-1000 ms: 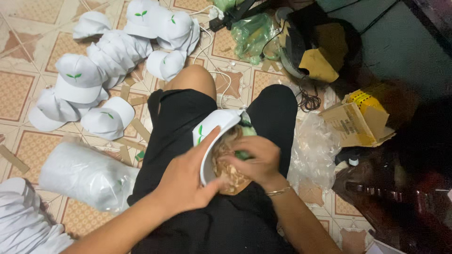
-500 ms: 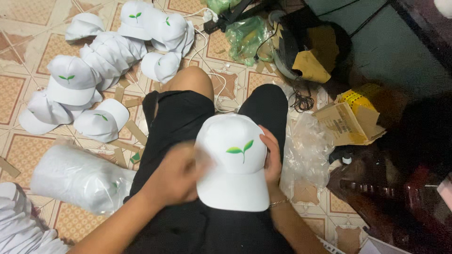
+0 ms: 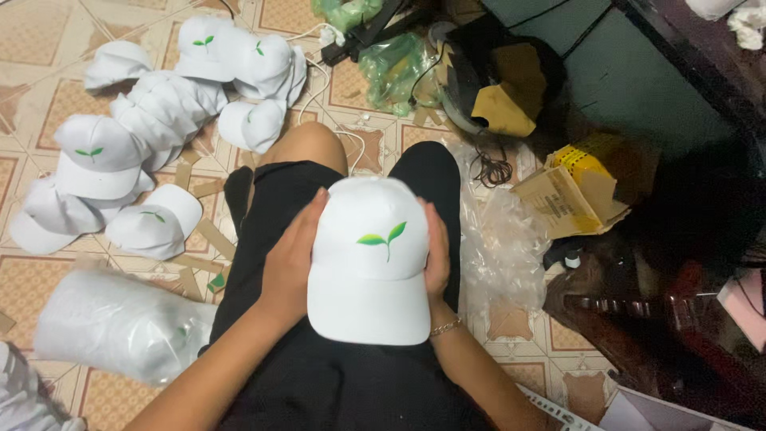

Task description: The person sits on the floor and finishes white baseball caps by wiping the inside with a cloth, using a heat gun on the front logo, inserting a cardboard piece, and spraying the front with an aerosol can. The person repeats this sequence on multiple caps.

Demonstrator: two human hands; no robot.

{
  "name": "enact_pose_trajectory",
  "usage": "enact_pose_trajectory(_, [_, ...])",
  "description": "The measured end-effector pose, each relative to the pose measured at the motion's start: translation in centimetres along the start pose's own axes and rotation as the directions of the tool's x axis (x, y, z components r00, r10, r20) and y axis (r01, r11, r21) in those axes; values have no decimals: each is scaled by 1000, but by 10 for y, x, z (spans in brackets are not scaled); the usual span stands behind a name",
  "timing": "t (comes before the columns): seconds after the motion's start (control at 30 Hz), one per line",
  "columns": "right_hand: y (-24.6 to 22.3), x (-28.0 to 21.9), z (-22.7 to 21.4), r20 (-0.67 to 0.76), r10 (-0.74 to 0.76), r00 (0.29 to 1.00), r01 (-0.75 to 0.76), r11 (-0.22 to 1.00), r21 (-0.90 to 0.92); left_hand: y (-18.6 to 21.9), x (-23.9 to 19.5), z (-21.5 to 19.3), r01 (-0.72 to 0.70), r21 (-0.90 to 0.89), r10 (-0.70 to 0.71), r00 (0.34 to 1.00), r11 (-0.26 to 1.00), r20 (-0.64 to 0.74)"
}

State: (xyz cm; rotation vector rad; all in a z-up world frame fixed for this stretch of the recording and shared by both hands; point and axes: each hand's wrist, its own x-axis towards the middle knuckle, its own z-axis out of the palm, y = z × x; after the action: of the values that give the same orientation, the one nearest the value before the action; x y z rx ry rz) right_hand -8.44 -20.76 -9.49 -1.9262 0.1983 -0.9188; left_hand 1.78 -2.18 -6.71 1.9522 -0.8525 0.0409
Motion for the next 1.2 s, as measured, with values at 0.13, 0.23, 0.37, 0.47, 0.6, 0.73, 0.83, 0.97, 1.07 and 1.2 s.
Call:
enact_pose_trajectory(0.13, [16, 40, -4, -166, -20, 986, 35, 995, 93, -1, 14, 13, 176, -249, -237, 941, 952, -243])
enact_pose_trajectory(0.23, [31, 100, -6, -294, -93, 951, 145, 976, 160, -11, 31, 6, 276, -693, -295, 951, 667, 94])
enact_pose_trajectory(0.37, [45, 180, 15, -289, -342, 894, 367, 930, 33, -8, 72, 5, 299, -950, -48, 952, -87, 304])
enact_pose_trajectory(0.47, [62, 212, 37, -73, -504, 861, 472, 843, -259, -4, 112, 11, 153, -983, -218, 961, -97, 171])
enact_pose_trajectory(0.6, [120, 227, 66, 108, -447, 888, 459, 854, -246, -41, 173, -4, 207, -955, -408, 870, -212, 279])
enact_pose_trajectory(0.73, [198, 180, 117, 197, -28, 980, 38, 998, -48, -98, 207, -20, 194, -961, -480, 835, -199, 268])
enact_pose_trajectory(0.83, [241, 104, 153, 424, 595, 683, -342, 773, -535, -125, 211, -14, 118, -981, -556, 811, -152, 183])
enact_pose_trajectory(0.97, [282, 12, 178, 626, 729, 276, -221, 682, -697, -136, 199, -6, 135, -900, -650, 648, -414, 396])
enact_pose_trajectory(1.07, [304, -19, 189, 688, 719, 99, 2, 691, -723, -136, 202, 6, 51, -944, -726, 625, -327, 286])
enact_pose_trajectory(1.2, [318, -18, 199, 653, 751, -94, 112, 660, -743, -133, 210, 7, -10, -938, -746, 609, -347, 270])
